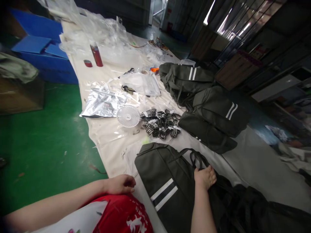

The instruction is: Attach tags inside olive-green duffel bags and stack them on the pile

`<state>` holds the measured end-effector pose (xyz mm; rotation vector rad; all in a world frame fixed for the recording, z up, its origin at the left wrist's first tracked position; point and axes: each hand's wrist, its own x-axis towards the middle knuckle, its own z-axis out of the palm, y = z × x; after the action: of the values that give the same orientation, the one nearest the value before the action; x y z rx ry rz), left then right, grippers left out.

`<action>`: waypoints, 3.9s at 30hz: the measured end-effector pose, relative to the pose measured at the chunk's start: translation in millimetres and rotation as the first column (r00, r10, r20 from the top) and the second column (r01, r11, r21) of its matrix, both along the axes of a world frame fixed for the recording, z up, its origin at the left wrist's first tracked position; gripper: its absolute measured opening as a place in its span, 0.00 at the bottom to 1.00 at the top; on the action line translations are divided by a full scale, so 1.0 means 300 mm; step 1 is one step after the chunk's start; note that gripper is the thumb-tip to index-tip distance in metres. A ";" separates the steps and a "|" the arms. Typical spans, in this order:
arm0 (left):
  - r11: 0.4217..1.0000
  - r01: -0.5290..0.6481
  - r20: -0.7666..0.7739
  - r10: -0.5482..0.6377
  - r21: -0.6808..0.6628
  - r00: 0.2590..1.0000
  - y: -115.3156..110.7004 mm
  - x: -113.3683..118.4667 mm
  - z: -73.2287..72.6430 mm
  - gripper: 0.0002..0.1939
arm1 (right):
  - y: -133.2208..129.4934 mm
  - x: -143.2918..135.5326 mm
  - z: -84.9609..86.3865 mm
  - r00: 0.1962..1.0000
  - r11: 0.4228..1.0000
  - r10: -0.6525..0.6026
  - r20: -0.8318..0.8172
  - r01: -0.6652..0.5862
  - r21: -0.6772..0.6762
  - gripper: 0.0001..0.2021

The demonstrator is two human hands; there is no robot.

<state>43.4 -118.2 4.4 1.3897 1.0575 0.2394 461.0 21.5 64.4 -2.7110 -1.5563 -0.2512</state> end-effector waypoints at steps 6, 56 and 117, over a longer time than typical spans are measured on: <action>0.999 -0.010 0.007 0.010 0.049 1.000 0.027 0.009 -0.013 0.23 | -0.024 0.062 0.059 0.987 0.979 0.025 -0.160 -0.057 -0.198 0.16; 0.269 0.161 -0.176 0.032 0.950 0.984 0.235 0.203 0.312 0.25 | -0.968 -0.410 0.224 0.639 0.983 0.107 -0.762 0.046 0.177 0.18; 0.451 0.547 -0.521 -0.194 0.705 0.831 0.383 0.532 0.320 0.39 | -0.810 -0.161 0.173 0.925 0.882 0.283 -0.255 -0.146 0.448 0.09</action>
<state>203.0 -3.2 100.4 2.6315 0.8996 0.1451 412.5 -221.5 116.4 -2.1049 -1.4878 -0.1241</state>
